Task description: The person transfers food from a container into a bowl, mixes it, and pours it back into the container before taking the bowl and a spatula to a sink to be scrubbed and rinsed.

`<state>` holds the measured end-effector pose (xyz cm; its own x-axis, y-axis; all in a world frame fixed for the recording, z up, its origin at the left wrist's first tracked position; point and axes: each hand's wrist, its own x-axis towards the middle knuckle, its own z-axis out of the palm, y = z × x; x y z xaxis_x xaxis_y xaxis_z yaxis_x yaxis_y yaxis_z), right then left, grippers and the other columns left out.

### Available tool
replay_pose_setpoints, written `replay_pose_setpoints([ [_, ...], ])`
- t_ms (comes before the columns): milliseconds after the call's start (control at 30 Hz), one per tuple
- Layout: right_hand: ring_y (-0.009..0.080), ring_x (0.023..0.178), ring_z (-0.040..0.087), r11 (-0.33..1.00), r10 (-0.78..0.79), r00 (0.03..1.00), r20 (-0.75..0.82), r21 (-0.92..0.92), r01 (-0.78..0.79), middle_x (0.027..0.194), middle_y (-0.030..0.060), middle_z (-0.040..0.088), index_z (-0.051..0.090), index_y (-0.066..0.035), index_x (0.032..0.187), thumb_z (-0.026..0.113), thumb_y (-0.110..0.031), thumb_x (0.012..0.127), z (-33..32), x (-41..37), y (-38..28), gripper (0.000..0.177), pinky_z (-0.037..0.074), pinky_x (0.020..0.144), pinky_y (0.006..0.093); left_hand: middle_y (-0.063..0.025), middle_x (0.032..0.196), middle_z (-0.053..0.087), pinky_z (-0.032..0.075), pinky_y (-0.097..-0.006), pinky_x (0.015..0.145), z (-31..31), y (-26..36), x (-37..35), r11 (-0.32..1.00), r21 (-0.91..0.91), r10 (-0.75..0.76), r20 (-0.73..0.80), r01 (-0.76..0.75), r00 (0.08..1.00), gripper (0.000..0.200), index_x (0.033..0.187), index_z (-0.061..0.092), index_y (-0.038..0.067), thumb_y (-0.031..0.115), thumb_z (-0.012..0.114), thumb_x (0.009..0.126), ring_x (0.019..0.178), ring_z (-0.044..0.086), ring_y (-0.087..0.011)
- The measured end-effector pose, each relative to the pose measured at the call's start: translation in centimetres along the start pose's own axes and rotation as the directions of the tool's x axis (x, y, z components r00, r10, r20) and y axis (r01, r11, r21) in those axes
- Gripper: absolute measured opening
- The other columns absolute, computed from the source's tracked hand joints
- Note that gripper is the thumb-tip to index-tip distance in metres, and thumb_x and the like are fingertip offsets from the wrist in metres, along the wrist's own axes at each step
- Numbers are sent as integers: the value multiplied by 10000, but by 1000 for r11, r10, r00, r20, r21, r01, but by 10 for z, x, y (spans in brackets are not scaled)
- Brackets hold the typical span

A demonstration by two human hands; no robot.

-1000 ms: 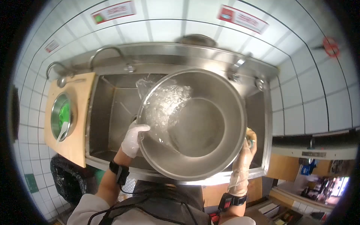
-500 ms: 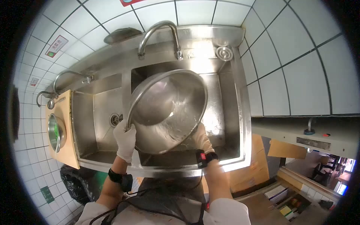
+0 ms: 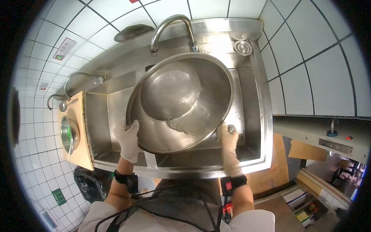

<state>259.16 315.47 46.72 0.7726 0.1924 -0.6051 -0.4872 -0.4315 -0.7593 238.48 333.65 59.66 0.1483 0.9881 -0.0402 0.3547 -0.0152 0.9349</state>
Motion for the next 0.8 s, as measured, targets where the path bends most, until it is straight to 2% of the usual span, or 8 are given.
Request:
replay_pose_setpoints([
  [133,135,865,622,773,-619,751,228,9,634,987,73,621,589,1,956,641,-34,856,11,17,-14,119,546,736,239,-5,561,397,305,-272,465,3,-16,-3,988,84,121,119,-132,985,211,639,471,25,8,607,800,506,372,-80],
  [167,291,968,612,518,-766,587,263,-290,805,1107,149,600,615,-114,1132,670,-137,834,22,24,-31,304,508,803,381,-42,559,415,323,-297,475,6,-21,-4,963,175,179,149,-205,972,195,641,474,25,6,606,782,499,398,-133],
  [200,347,1112,524,271,-821,438,367,-424,864,1228,157,532,617,-150,1165,681,-147,796,34,28,-50,375,441,910,453,-78,557,433,341,-321,484,9,-24,-4,923,262,239,183,-281,954,180,642,476,25,3,606,764,493,424,-187],
  [300,342,1189,446,-110,-677,481,557,-723,682,1324,163,467,564,-139,1177,577,-254,830,86,60,1,367,297,1033,523,-139,585,470,372,-367,517,28,-15,-11,877,252,360,216,-408,908,134,655,491,22,-5,601,726,530,470,-282],
  [400,374,1036,548,463,-612,748,256,-651,602,1072,186,588,576,-68,1090,584,-379,775,149,15,75,443,343,994,563,-138,596,495,386,-380,531,48,-2,-10,875,279,339,232,-396,912,109,668,500,18,-19,594,710,546,505,-282],
  [500,363,918,621,902,-269,720,639,-94,421,1010,213,634,590,-26,1084,599,-254,828,190,-26,84,343,490,798,417,-135,603,498,387,-358,533,55,-21,-6,891,236,328,256,-388,909,141,677,495,6,-2,616,747,543,494,-255],
  [733,330,1127,536,760,-646,614,455,298,578,1269,184,525,514,-22,1236,527,-155,910,131,-129,28,353,440,932,373,42,588,420,320,-258,497,38,-15,7,998,-38,56,112,-52,992,278,624,466,56,18,652,826,562,369,-52],
  [800,277,1128,521,356,-628,182,756,72,932,1259,186,505,537,-36,1164,591,-222,898,87,-101,25,329,434,924,363,90,622,402,286,-227,493,30,7,9,996,-90,20,89,-12,996,280,621,470,78,16,663,815,583,357,-24],
])
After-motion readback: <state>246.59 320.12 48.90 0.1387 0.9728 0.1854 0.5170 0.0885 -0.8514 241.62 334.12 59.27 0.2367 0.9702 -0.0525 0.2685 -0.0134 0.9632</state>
